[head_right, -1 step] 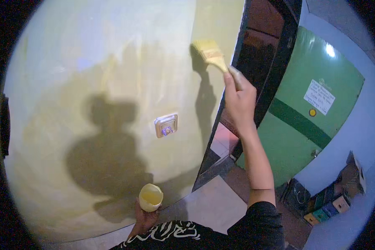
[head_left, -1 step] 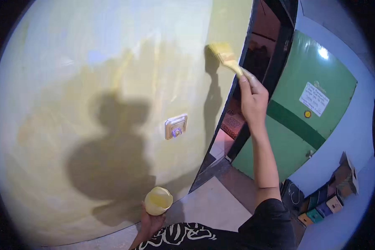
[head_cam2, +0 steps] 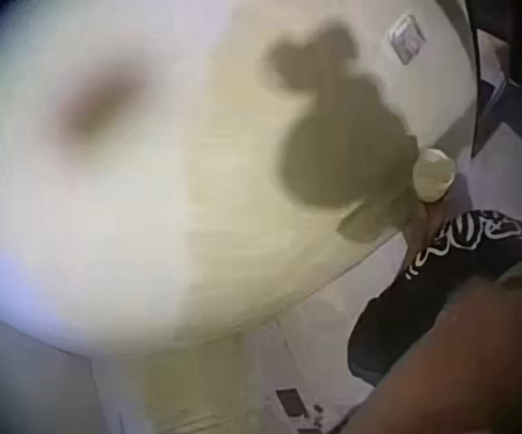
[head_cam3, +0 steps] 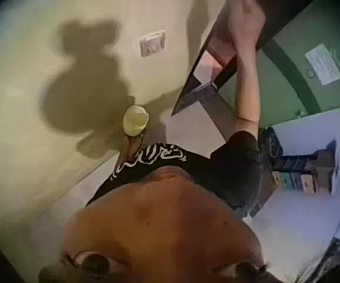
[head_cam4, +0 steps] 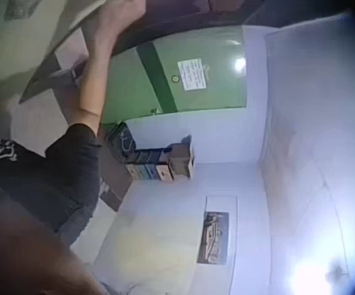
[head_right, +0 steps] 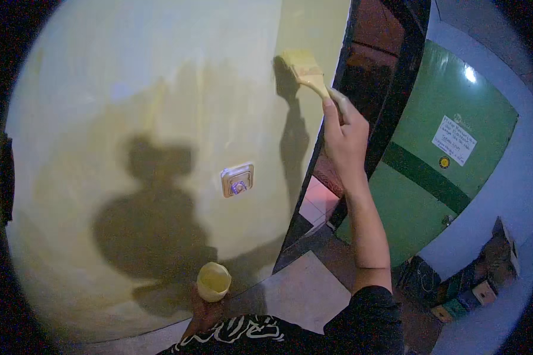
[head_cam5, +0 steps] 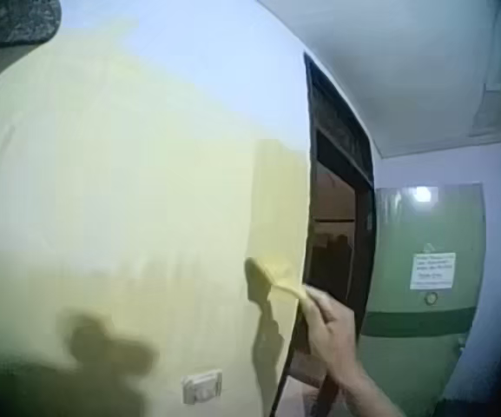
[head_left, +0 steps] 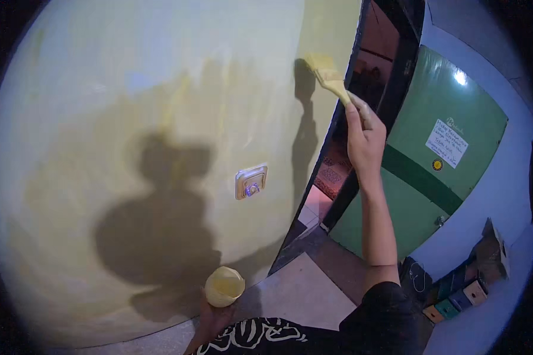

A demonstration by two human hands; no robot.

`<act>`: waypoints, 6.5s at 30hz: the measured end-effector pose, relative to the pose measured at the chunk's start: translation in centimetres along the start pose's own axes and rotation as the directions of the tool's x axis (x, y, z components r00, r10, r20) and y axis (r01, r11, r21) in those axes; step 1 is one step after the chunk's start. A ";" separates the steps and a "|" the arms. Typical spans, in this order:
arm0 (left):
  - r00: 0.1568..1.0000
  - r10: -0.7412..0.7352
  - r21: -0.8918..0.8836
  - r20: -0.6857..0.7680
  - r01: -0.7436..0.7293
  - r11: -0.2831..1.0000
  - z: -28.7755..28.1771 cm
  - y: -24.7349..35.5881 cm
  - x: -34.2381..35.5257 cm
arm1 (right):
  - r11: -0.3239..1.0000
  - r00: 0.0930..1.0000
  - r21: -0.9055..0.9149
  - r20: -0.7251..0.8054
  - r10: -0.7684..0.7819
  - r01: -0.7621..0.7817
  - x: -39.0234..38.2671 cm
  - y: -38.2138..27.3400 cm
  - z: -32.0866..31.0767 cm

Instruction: The person is painting a yellow wall using a paintbrush, dipping the brush into a container of yellow paint and applying it to the wall surface.

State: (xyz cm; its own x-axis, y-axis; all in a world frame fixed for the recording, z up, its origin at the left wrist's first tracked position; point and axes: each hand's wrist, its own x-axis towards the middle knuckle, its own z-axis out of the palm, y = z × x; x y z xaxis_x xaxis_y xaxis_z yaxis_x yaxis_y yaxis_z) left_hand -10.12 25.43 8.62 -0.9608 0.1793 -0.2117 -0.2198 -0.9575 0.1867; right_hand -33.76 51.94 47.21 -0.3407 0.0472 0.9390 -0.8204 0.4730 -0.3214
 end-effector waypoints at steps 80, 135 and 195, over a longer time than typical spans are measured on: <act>0.990 0.129 0.027 -0.050 -0.127 0.991 -3.9 11.6 -12.4 | 0.984 0.986 -0.102 -0.105 0.133 -0.144 2.3 -3.1 7.2; 0.994 -0.051 -0.015 0.100 0.053 0.998 -2.2 10.3 -9.4 | 0.956 0.997 -0.292 -0.068 -0.045 0.023 2.2 -9.9 4.9; 0.996 -0.056 0.051 0.075 0.052 0.997 -2.4 12.4 -12.9 | 0.907 0.866 -0.071 0.274 0.418 -0.415 -21.6 -15.9 9.2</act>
State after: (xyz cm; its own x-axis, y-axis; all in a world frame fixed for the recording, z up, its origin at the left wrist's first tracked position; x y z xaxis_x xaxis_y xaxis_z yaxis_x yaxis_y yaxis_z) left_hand -0.06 10.66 11.34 -0.9570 0.2486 -0.1493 -0.2776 -0.9343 0.2237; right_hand -17.57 35.32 30.90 -0.7637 -0.0022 0.6455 -0.5700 0.4717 -0.6728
